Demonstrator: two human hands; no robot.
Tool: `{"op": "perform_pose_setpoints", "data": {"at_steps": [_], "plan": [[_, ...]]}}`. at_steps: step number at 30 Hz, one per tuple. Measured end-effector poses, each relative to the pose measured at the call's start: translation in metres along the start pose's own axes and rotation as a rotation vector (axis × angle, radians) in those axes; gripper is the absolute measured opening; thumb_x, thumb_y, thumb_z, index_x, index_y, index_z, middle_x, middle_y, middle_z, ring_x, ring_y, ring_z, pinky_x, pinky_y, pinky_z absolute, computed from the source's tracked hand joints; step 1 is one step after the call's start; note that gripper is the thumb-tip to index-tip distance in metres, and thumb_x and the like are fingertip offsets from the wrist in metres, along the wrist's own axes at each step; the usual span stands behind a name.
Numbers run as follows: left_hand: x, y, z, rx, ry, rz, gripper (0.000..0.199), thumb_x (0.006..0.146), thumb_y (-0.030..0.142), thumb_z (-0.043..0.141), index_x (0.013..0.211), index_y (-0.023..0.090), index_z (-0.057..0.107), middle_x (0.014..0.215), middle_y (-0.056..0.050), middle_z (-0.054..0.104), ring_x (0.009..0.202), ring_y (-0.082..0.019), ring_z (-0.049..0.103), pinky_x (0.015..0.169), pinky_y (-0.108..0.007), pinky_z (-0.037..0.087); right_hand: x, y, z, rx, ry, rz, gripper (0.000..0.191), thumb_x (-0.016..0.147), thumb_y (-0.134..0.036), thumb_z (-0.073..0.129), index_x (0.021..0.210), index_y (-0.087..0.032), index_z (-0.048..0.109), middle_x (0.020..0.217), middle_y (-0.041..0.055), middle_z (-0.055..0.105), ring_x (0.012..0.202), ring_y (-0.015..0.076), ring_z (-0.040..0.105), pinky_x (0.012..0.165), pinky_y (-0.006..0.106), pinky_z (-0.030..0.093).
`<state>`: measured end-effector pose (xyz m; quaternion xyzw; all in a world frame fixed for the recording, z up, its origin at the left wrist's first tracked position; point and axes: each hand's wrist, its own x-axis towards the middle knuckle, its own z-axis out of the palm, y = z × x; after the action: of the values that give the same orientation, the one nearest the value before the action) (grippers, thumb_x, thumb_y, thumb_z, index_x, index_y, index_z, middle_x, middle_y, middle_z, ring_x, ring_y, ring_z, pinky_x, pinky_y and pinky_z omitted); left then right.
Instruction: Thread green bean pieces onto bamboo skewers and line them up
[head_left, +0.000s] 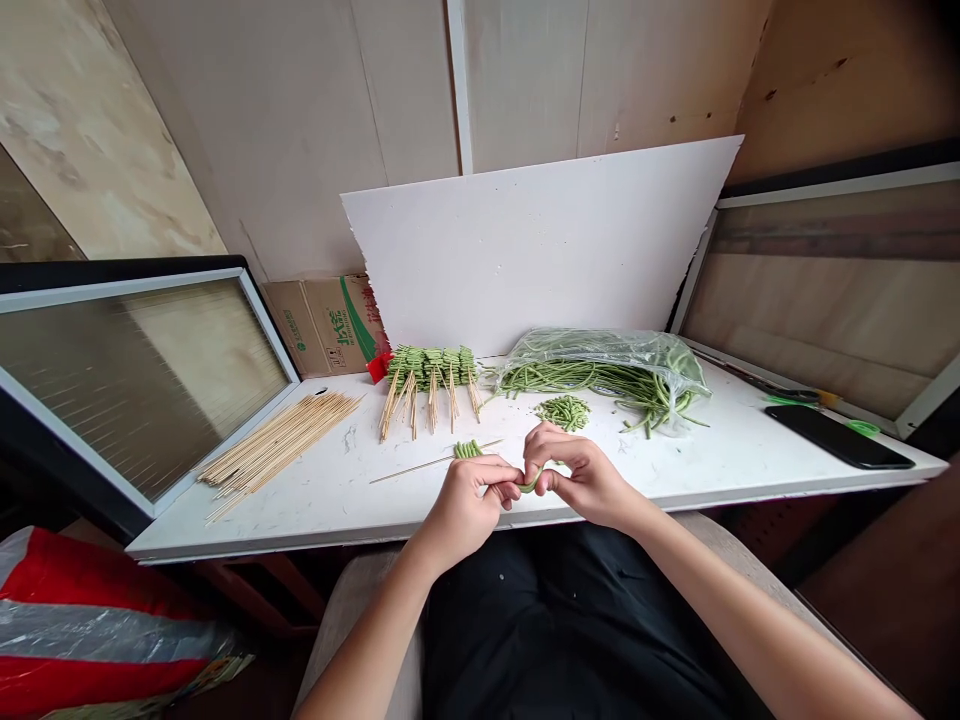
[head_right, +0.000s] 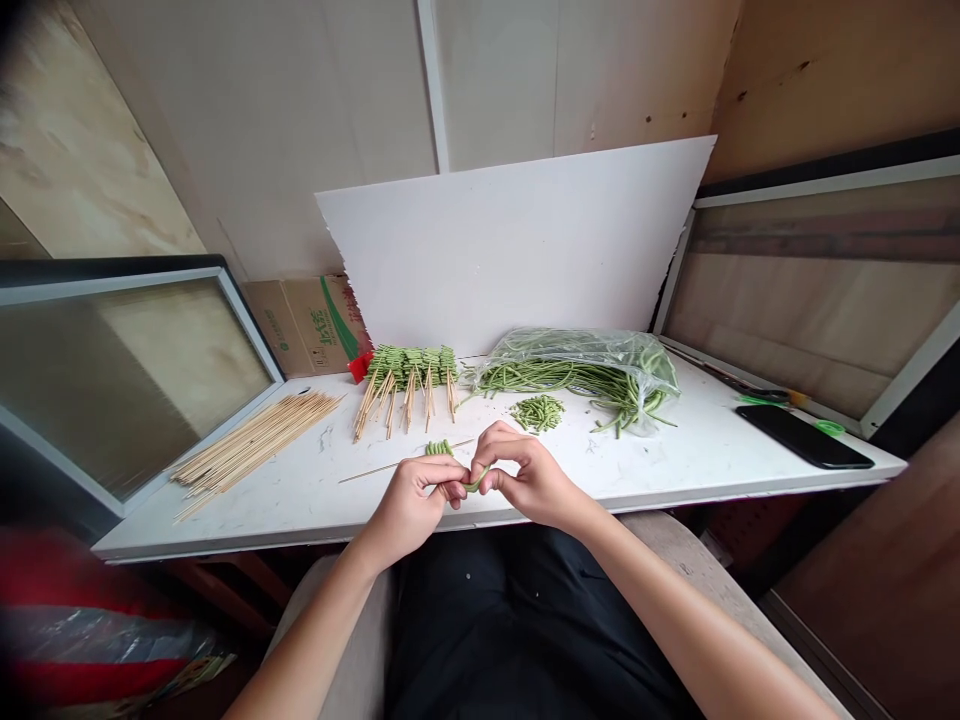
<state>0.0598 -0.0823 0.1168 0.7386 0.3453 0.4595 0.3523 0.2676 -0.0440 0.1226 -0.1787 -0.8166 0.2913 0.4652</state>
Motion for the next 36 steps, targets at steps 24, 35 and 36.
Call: {"op": "perform_pose_setpoints", "data": {"at_steps": [24,35,36], "plan": [[-0.001,0.005,-0.006,-0.023,-0.084,-0.16,0.027,0.098,0.034,0.065,0.094,0.015,0.083,0.083,-0.01,0.076,0.06,-0.015,0.062,0.057,-0.026,0.053,-0.004,0.019,-0.09,-0.024,0.422,0.146,0.026,0.089,-0.05,0.079,0.096,-0.025,0.077,0.095,0.0083,0.067,0.083,0.0229,0.062,0.069,0.036,0.051],[0.001,-0.009,-0.003,-0.035,-0.147,-0.145,0.029,0.103,0.032,0.058,0.109,0.015,0.08,0.096,-0.011,0.076,0.075,-0.016,0.069,0.074,-0.028,0.056,-0.035,0.135,-0.071,-0.546,0.012,0.359,0.024,0.097,-0.035,0.062,0.097,-0.02,0.082,0.098,0.0118,0.079,0.096,0.0301,0.07,0.087,0.046,0.056],[0.001,-0.009,-0.004,-0.036,-0.126,-0.141,0.028,0.103,0.032,0.058,0.11,0.015,0.08,0.096,-0.01,0.076,0.074,-0.015,0.068,0.074,-0.028,0.055,-0.039,0.141,-0.071,-0.575,0.005,0.336,0.023,0.096,-0.031,0.061,0.095,-0.02,0.082,0.099,0.0117,0.079,0.1,0.0311,0.069,0.094,0.049,0.054]]}}
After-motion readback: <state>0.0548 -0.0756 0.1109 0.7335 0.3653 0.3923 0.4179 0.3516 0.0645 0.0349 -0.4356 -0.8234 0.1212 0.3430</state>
